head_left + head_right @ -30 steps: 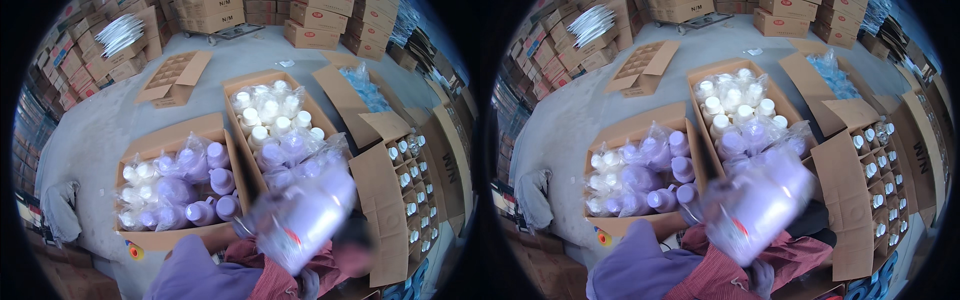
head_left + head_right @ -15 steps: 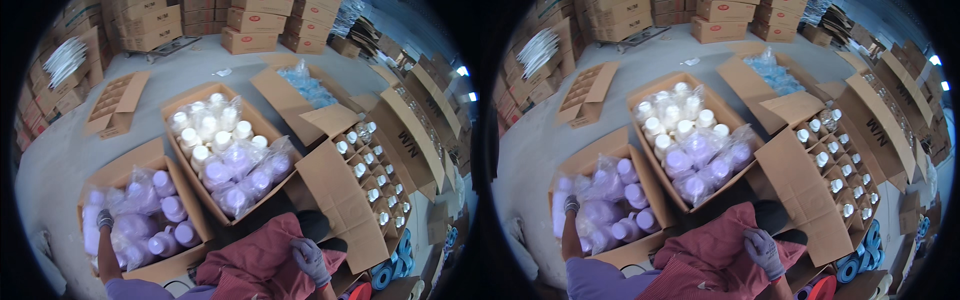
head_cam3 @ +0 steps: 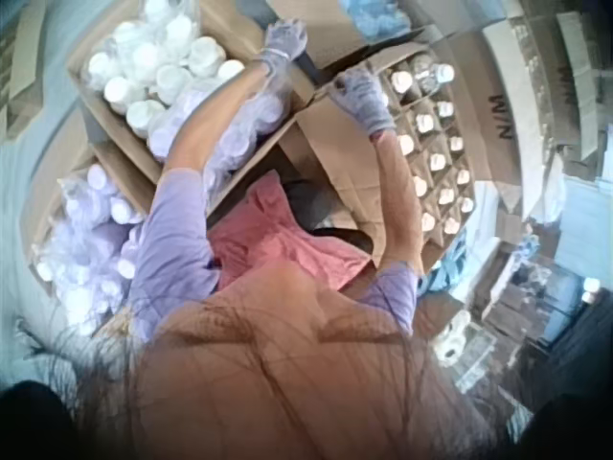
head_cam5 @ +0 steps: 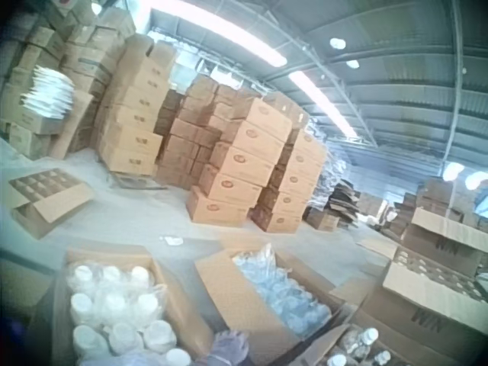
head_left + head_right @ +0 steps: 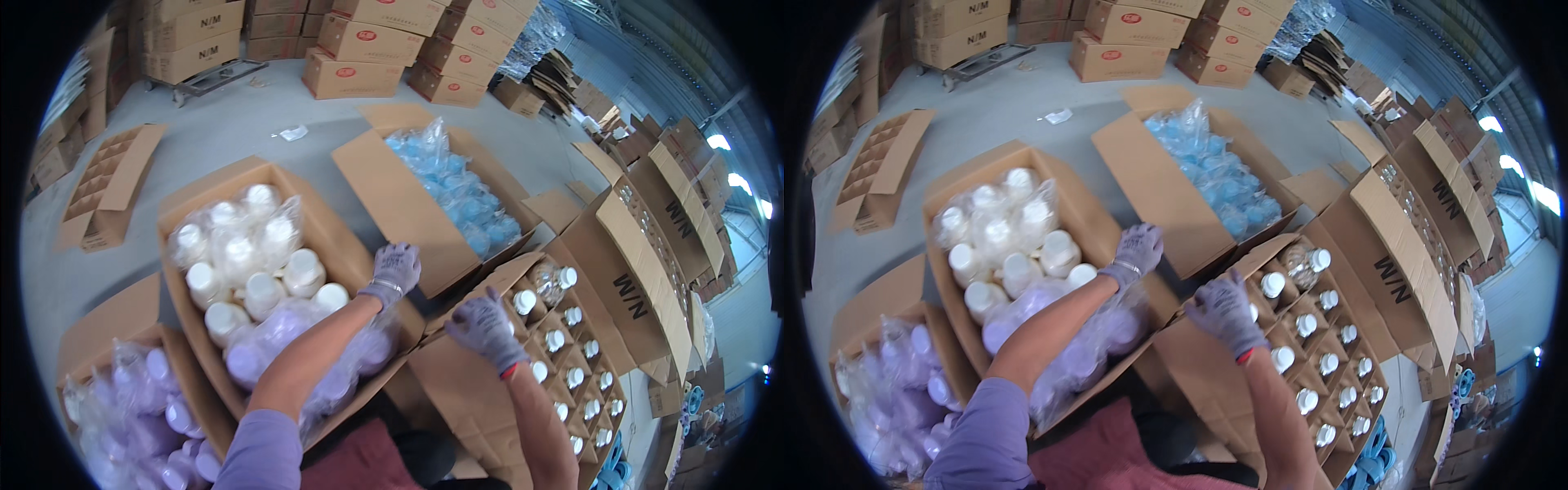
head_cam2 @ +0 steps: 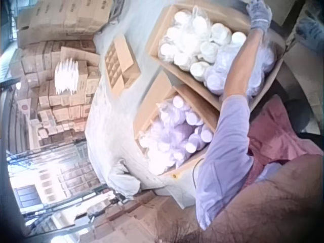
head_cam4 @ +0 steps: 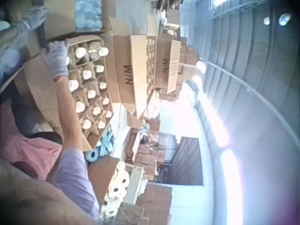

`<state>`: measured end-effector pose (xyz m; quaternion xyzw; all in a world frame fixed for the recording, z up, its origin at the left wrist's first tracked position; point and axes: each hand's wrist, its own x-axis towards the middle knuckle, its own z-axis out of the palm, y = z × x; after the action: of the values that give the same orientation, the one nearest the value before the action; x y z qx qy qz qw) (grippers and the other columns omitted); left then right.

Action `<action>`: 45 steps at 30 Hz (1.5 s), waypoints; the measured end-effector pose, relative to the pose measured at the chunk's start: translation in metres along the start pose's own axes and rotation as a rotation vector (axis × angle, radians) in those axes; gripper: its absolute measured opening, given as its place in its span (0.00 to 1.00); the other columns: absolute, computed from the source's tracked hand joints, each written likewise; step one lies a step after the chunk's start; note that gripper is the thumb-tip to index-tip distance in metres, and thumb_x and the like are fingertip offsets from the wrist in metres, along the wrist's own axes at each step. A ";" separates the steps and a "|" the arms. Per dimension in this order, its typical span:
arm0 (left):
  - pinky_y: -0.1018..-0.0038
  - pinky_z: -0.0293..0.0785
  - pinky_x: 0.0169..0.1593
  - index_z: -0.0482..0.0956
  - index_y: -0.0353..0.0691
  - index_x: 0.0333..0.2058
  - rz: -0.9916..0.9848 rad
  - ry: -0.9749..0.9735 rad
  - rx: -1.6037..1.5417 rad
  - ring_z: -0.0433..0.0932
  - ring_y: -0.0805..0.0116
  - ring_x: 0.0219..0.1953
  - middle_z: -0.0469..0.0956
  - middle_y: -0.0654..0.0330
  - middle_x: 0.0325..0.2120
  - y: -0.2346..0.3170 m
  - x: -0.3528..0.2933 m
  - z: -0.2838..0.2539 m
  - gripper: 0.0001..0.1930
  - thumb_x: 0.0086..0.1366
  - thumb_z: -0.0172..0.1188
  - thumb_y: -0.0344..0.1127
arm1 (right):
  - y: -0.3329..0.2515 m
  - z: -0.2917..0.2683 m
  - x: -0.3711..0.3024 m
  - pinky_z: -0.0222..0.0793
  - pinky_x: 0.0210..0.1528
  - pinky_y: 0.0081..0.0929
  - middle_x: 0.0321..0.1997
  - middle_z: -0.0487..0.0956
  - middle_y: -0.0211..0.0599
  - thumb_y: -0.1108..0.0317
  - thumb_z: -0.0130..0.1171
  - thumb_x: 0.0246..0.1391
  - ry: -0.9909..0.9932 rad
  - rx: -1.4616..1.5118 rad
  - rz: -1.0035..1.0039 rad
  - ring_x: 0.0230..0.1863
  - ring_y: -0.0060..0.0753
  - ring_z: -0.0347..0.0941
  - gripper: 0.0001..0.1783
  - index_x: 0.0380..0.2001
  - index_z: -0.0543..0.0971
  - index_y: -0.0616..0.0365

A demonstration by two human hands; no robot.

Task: The person assembles thermos flasks by placing glass liners into plastic bodies, adding foam insulation, and securing lids. They handle multiple components including glass liners, plastic bodies, foam rings, and lids, organizing them into boxes.

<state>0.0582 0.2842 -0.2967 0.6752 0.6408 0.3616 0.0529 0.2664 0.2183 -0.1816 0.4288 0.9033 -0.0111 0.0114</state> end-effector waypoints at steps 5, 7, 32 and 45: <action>0.52 0.64 0.58 0.78 0.44 0.48 0.125 -0.534 0.142 0.72 0.55 0.57 0.76 0.55 0.51 0.038 0.103 0.082 0.17 0.64 0.52 0.44 | 0.004 0.002 0.000 0.59 0.60 0.42 0.29 0.79 0.37 0.53 0.55 0.54 0.002 -0.043 -0.041 0.41 0.42 0.74 0.16 0.23 0.79 0.53; 0.51 0.59 0.62 0.77 0.44 0.52 0.300 -0.537 0.221 0.70 0.59 0.59 0.75 0.55 0.52 0.045 0.125 0.132 0.22 0.63 0.54 0.48 | 0.001 0.006 0.000 0.62 0.56 0.41 0.29 0.78 0.39 0.54 0.56 0.52 0.043 -0.044 -0.064 0.40 0.42 0.74 0.16 0.23 0.79 0.55; 0.61 0.66 0.50 0.82 0.48 0.30 0.245 -0.531 0.325 0.78 0.62 0.41 0.82 0.60 0.31 0.004 -0.118 0.068 0.12 0.58 0.59 0.48 | 0.007 0.010 0.006 0.61 0.59 0.38 0.38 0.81 0.35 0.53 0.51 0.56 -0.031 -0.104 0.030 0.49 0.39 0.73 0.18 0.28 0.84 0.53; 0.58 0.70 0.50 0.78 0.44 0.39 0.261 -0.700 0.263 0.77 0.57 0.44 0.78 0.57 0.38 -0.009 -0.173 0.008 0.15 0.63 0.56 0.49 | 0.004 0.016 0.015 0.60 0.59 0.39 0.40 0.82 0.38 0.50 0.49 0.58 -0.158 -0.168 0.131 0.50 0.41 0.73 0.22 0.31 0.85 0.53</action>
<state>0.0693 0.1327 -0.3800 0.8345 0.5336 0.0279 0.1347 0.2602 0.2327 -0.1981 0.4822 0.8674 0.0316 0.1192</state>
